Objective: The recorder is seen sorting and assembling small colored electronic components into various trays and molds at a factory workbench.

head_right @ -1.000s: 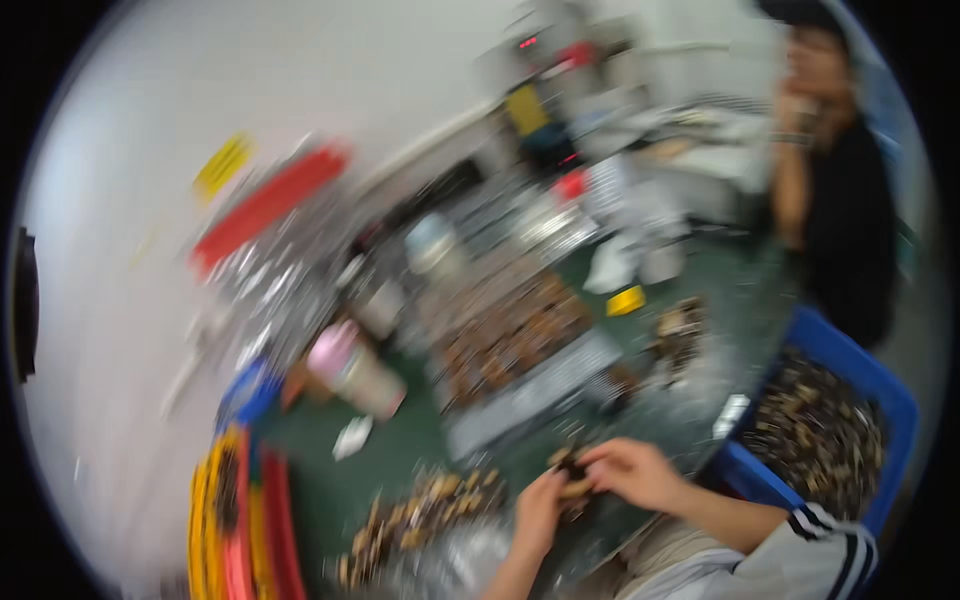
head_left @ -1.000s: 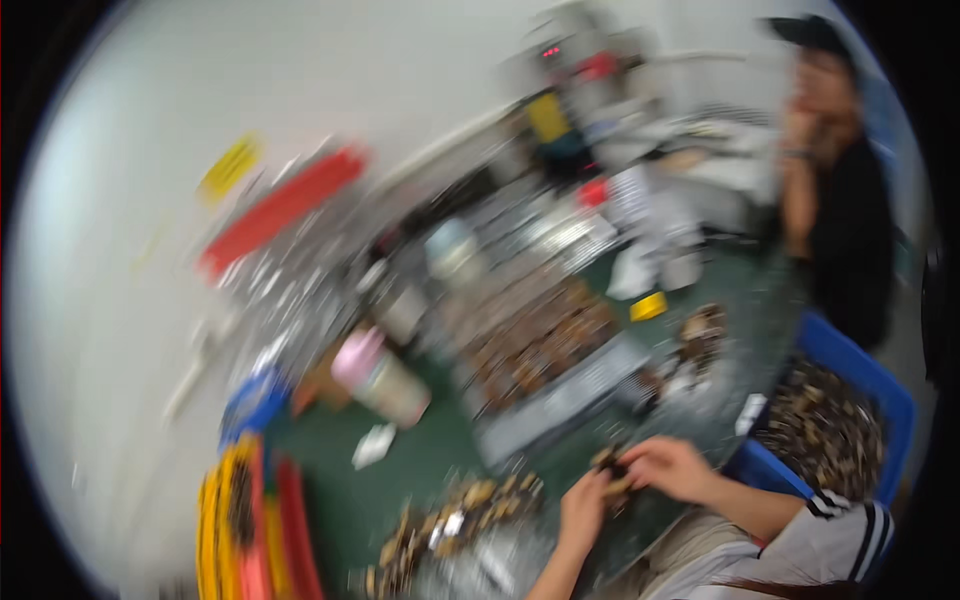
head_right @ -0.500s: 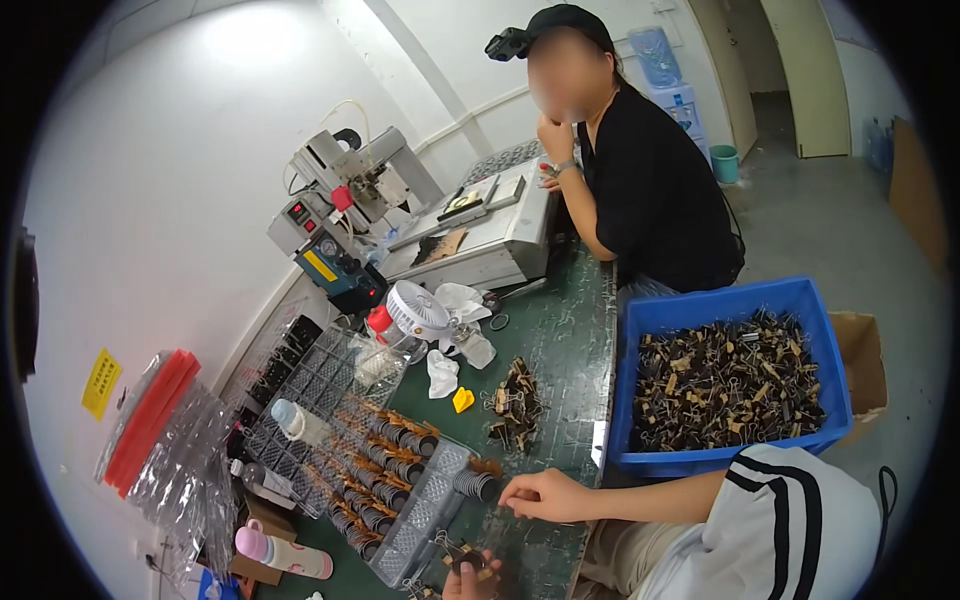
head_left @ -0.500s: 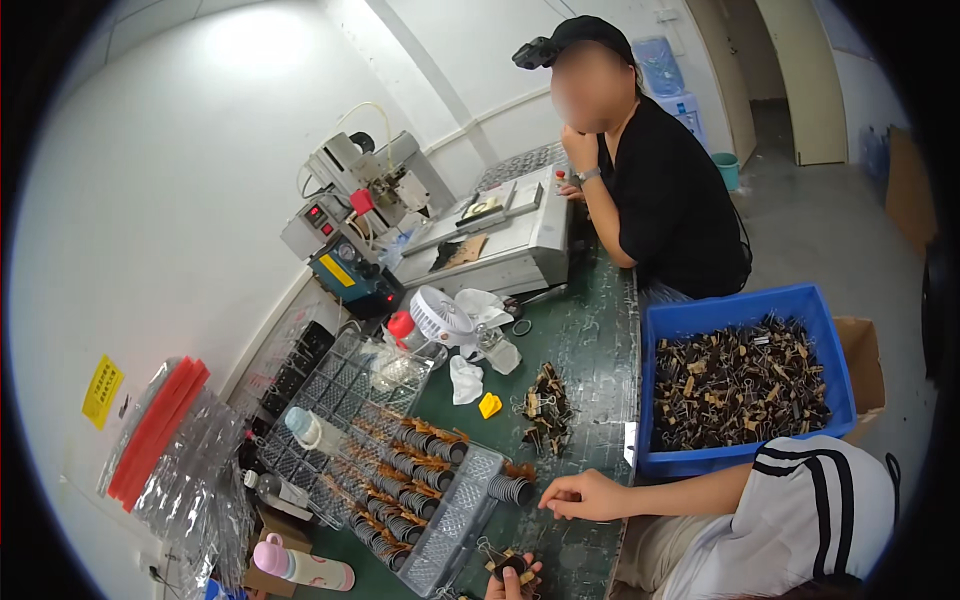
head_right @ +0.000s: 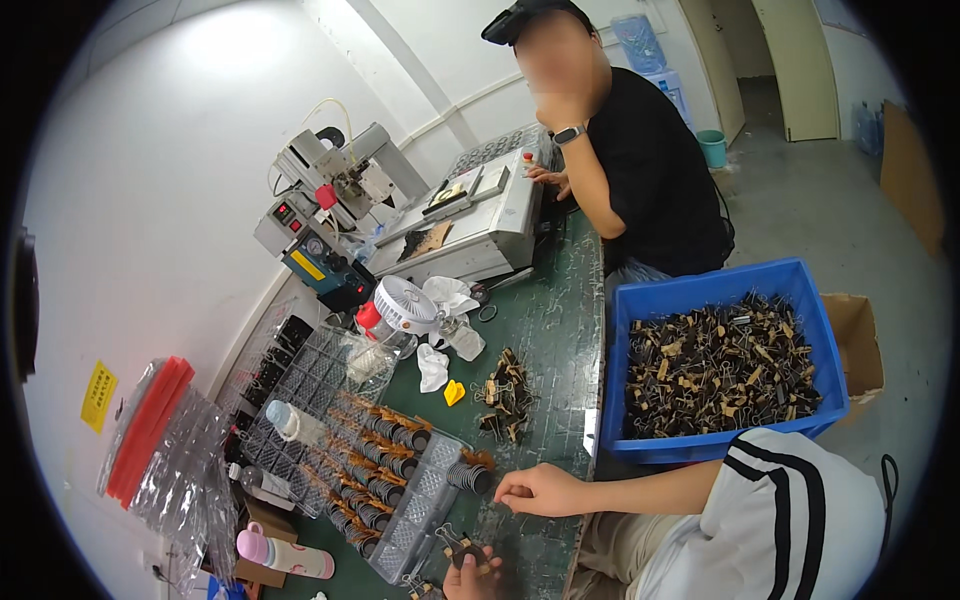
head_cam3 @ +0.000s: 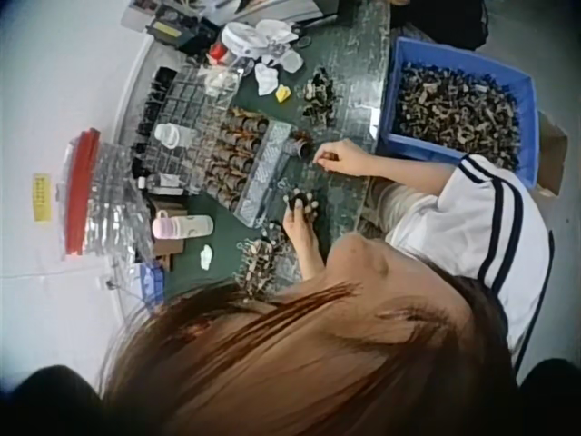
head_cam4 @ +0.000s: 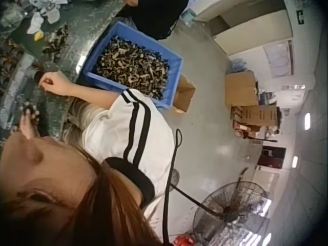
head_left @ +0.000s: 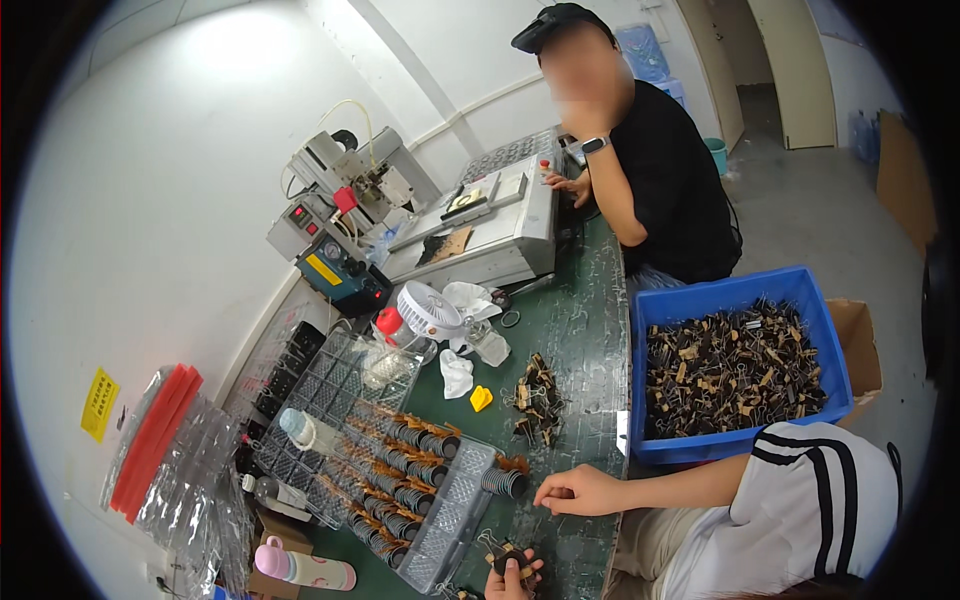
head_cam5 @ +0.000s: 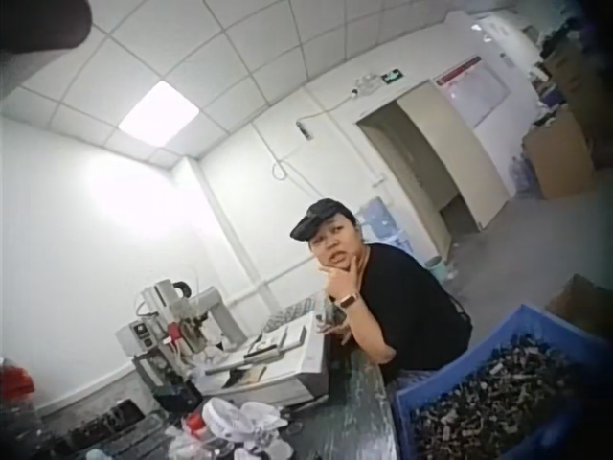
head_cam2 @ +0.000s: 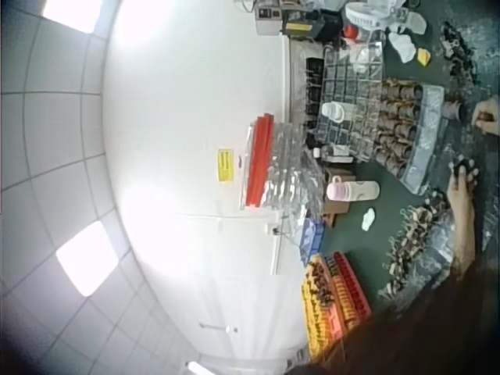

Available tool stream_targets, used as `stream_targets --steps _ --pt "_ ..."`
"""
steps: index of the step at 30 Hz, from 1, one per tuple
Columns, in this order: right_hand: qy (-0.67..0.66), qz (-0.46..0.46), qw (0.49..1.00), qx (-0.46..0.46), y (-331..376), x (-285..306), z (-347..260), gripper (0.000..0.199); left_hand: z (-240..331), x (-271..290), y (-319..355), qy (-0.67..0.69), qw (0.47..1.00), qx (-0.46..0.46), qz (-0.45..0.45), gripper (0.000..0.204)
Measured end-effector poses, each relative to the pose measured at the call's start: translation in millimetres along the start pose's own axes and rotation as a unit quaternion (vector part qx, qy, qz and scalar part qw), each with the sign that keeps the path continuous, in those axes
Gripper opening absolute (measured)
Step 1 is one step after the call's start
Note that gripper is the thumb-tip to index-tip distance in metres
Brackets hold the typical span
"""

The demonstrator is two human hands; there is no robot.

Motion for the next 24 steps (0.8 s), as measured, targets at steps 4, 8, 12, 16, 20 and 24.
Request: stream_targets --steps 4,8,12,16,20,24 --pt "0.044 -0.011 0.999 -0.012 -0.5 -0.8 3.4 0.020 -1.8 0.9 -0.4 0.001 1.000 0.008 0.002 0.026" --pt "0.086 -0.002 0.996 -0.017 -1.6 1.8 -1.0 0.022 -1.1 -0.3 0.0 -0.015 1.000 -0.003 -0.002 0.028" --pt "0.082 -0.004 0.996 -0.029 -1.6 0.9 1.0 0.031 -4.1 -0.2 -1.5 -0.022 1.000 0.005 -0.007 0.029" --pt "0.081 0.009 0.997 -0.013 -1.2 4.0 -5.1 0.039 -4.4 -1.8 -0.9 -0.022 1.000 0.005 -0.008 0.029" --pt "0.130 0.008 0.991 -0.009 -0.7 5.2 -4.3 0.043 -4.5 -2.7 -0.8 -0.024 1.000 0.003 -0.007 0.028" --pt "0.103 0.004 0.995 -0.014 0.7 3.0 -7.0 0.042 -4.2 -2.2 0.7 -0.027 1.000 0.000 -0.004 0.026"
Point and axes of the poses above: each hand's wrist, its own y-axis away from the middle knuckle, its own x-axis out of the back of the hand, z = x × y, the point moved 9 cm from there along -y, towards the middle knuckle, and after that the axes turned 7 degrees about y, right-handed, at the moved point
